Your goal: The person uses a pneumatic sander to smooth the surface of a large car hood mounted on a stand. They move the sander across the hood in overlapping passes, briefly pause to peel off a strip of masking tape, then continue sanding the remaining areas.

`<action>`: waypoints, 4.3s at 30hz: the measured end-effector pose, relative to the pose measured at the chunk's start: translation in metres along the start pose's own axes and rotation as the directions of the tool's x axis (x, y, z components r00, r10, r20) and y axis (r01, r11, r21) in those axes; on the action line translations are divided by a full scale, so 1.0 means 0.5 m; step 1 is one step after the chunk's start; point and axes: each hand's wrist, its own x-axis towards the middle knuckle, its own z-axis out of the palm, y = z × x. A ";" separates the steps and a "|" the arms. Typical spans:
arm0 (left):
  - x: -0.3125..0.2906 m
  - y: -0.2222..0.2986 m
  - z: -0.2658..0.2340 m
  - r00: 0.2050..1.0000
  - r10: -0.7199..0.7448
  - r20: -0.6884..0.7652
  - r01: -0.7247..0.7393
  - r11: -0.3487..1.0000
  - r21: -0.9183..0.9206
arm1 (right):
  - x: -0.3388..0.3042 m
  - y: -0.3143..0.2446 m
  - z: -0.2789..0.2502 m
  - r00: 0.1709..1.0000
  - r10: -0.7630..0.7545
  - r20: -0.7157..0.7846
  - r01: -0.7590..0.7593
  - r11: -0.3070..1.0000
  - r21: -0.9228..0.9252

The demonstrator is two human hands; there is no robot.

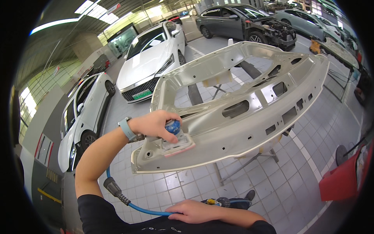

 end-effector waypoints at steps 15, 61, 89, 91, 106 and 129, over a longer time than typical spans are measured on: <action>0.229 0.088 -0.014 0.957 -0.123 0.262 0.220 0.896 -0.386 | 0.014 0.008 0.036 0.989 0.062 -0.137 -0.057 0.997 0.045; 0.388 0.196 -0.026 0.842 -0.285 0.459 0.451 0.838 -0.308 | -0.280 -0.056 -0.168 0.918 0.014 -0.396 -0.047 0.996 -0.075; 0.781 0.454 0.027 0.955 -0.166 0.246 0.242 0.916 -0.321 | -0.580 -0.082 -0.314 0.878 0.002 -0.478 -0.093 0.982 -0.166; 0.813 0.481 0.030 0.964 -0.152 0.218 0.220 0.917 -0.334 | -0.617 -0.096 -0.336 0.874 0.023 -0.486 -0.108 0.983 -0.148; 1.040 0.595 0.012 0.964 -0.173 0.204 0.239 0.899 -0.366 | -0.767 -0.107 -0.538 0.857 0.038 -0.514 -0.107 0.989 -0.105; 1.400 0.763 -0.035 0.980 -0.076 0.181 0.156 0.862 -0.482 | -1.073 -0.059 -0.829 0.651 0.179 -0.737 -0.294 0.955 -0.028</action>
